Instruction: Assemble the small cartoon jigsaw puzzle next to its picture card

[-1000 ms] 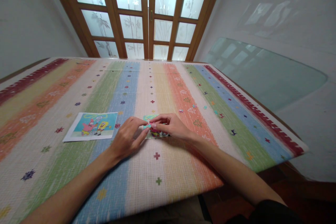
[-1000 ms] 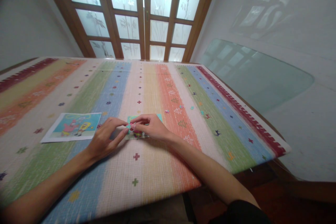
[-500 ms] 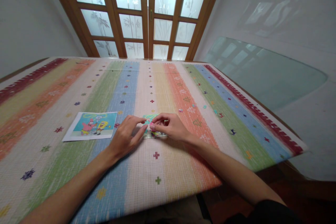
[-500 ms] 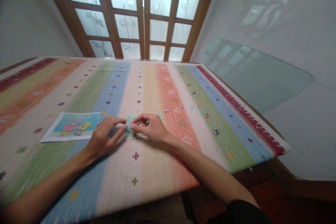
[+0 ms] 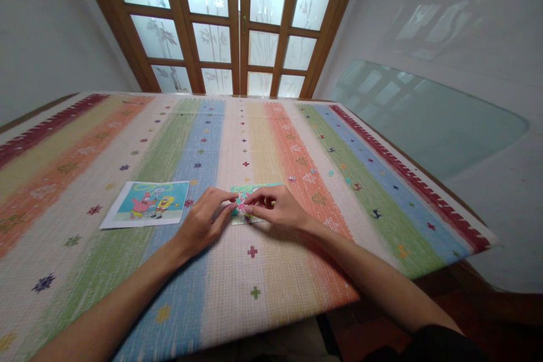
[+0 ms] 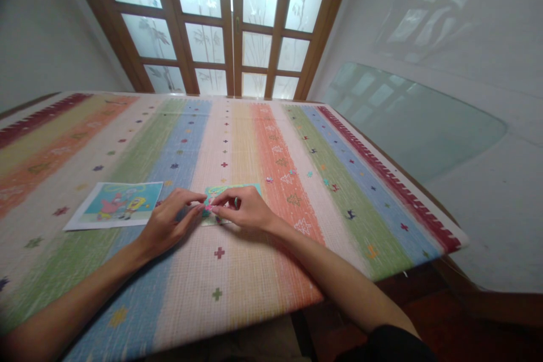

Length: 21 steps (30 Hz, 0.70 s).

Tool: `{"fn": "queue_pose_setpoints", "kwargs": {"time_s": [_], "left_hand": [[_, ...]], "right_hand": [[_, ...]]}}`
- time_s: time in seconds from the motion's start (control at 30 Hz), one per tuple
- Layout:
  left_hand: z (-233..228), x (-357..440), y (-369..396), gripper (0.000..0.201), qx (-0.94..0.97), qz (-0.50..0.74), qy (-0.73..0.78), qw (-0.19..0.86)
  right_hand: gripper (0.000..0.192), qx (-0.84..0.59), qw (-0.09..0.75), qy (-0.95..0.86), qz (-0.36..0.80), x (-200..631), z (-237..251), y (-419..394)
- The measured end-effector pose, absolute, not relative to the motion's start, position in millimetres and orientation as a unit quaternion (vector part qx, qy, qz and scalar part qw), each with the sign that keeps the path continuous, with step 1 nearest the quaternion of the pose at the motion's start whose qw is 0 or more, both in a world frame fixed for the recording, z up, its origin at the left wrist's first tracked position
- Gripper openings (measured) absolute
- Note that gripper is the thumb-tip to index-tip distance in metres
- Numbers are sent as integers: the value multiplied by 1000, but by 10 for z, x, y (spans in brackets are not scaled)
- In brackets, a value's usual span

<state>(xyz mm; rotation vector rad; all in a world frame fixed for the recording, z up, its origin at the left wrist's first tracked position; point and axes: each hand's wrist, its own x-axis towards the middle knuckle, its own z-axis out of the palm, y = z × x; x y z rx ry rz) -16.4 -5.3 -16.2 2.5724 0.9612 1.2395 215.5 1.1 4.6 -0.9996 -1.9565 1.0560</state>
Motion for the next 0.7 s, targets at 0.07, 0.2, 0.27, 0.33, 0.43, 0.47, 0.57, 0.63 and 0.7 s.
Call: {"fn": "queue_pose_setpoints", "kwargs": {"time_s": [0.07, 0.2, 0.27, 0.33, 0.43, 0.47, 0.57, 0.63, 0.7], "left_hand": [[-163, -164, -52, 15, 854, 405, 320, 70], [-166, -159, -51, 17, 855, 403, 318, 73], [-166, -153, -52, 18, 857, 404, 313, 74], [-166, -150, -52, 18, 858, 405, 308, 73], [-174, -151, -49, 19, 860, 403, 304, 71], [-179, -152, -47, 19, 860, 403, 305, 70], [-187, -152, -40, 17, 860, 405, 304, 66], [-185, -148, -37, 16, 861, 403, 304, 63], [-176, -144, -33, 17, 866, 393, 303, 61]], "right_hand": [[24, -388, 338, -760, 398, 2161, 51, 12], [32, -395, 339, -761, 387, 2164, 33, 27], [33, -388, 336, -768, 383, 2170, 25, 38], [31, -381, 336, -775, 377, 2178, 24, 47], [28, -374, 340, -781, 366, 2187, 34, 56], [27, -370, 342, -783, 363, 2189, 38, 58], [24, -363, 348, -787, 357, 2195, 48, 71], [22, -365, 347, -789, 351, 2201, 47, 85], [19, -373, 340, -796, 335, 2211, 37, 102]]}}
